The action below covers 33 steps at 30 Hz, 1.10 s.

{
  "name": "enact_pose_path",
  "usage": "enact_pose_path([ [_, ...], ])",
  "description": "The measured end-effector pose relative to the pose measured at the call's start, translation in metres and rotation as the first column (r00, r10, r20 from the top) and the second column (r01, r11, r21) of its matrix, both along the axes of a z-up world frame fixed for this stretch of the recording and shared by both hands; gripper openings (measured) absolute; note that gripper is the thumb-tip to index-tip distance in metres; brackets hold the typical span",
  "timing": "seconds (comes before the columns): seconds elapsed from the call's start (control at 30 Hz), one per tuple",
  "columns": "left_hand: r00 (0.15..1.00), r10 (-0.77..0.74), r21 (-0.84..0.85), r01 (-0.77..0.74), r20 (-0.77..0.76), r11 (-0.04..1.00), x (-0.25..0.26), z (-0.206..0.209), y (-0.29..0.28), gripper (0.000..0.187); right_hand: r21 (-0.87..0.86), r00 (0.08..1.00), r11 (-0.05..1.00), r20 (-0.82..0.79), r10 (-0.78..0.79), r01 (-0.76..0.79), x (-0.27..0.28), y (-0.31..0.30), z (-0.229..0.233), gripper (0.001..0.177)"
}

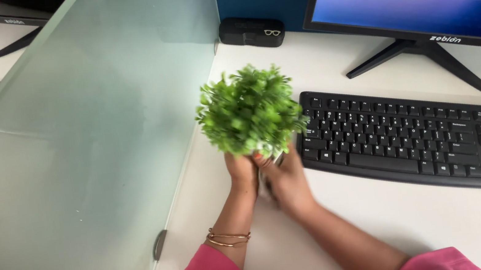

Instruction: The recorder cleans a computer desk, small decorative plant, and a headset using a cloth.

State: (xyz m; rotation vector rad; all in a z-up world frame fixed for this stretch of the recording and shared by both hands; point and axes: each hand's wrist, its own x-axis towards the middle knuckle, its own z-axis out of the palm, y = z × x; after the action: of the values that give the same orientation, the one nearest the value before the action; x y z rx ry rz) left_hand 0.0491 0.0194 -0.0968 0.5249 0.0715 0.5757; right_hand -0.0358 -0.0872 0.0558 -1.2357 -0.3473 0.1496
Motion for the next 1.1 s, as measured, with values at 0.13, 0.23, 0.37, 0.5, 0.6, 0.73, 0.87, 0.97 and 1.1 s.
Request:
enact_pose_path([
  [0.13,0.649,0.627,0.899,-0.373,0.431,-0.231,-0.004,-0.015,0.015,0.033,0.030,0.974,0.998,-0.217,0.068,-0.063,0.018,-0.014,-0.013,0.029],
  [0.23,0.541,0.615,0.817,-0.433,0.573,-0.380,-0.015,0.026,0.015,0.031,0.084,0.939,0.992,-0.324,0.114,-0.092,0.016,-0.012,0.001,0.022],
  [0.37,0.719,0.565,0.915,-0.323,0.404,-0.243,-0.016,0.034,0.017,0.027,0.112,0.926,0.994,-0.374,0.048,-0.006,0.014,-0.010,-0.006,0.021],
  [0.5,0.995,0.102,0.638,-0.093,0.023,0.764,-0.016,0.036,0.011,0.036,0.089,0.951,0.995,-0.309,-0.006,0.035,0.018,-0.010,-0.017,0.021],
  [0.6,0.980,-0.188,0.675,0.098,0.061,0.731,-0.032,0.068,0.013,0.065,0.030,0.967,0.999,-0.256,-0.004,0.012,0.018,-0.022,-0.003,0.019],
  [0.73,0.941,-0.335,0.640,0.227,0.051,0.735,-0.069,0.131,0.011,0.094,-0.167,0.989,0.986,-0.137,-0.051,0.028,0.024,-0.034,-0.014,0.017],
  [0.87,0.962,-0.260,0.433,0.201,0.081,0.879,-0.071,0.120,0.018,0.083,-0.318,0.968,0.924,0.197,-0.152,0.210,0.024,-0.041,-0.019,0.022],
  [0.97,0.961,-0.274,0.319,0.273,-0.042,0.908,-0.071,0.116,0.017,0.078,-0.218,0.950,0.959,0.292,-0.112,0.180,0.017,-0.047,-0.017,0.040],
  [1.1,0.784,-0.599,-0.095,0.617,0.164,0.781,-0.072,0.109,0.011,0.066,-0.450,0.860,0.877,0.501,0.094,0.167,-0.010,-0.035,0.015,0.080],
])
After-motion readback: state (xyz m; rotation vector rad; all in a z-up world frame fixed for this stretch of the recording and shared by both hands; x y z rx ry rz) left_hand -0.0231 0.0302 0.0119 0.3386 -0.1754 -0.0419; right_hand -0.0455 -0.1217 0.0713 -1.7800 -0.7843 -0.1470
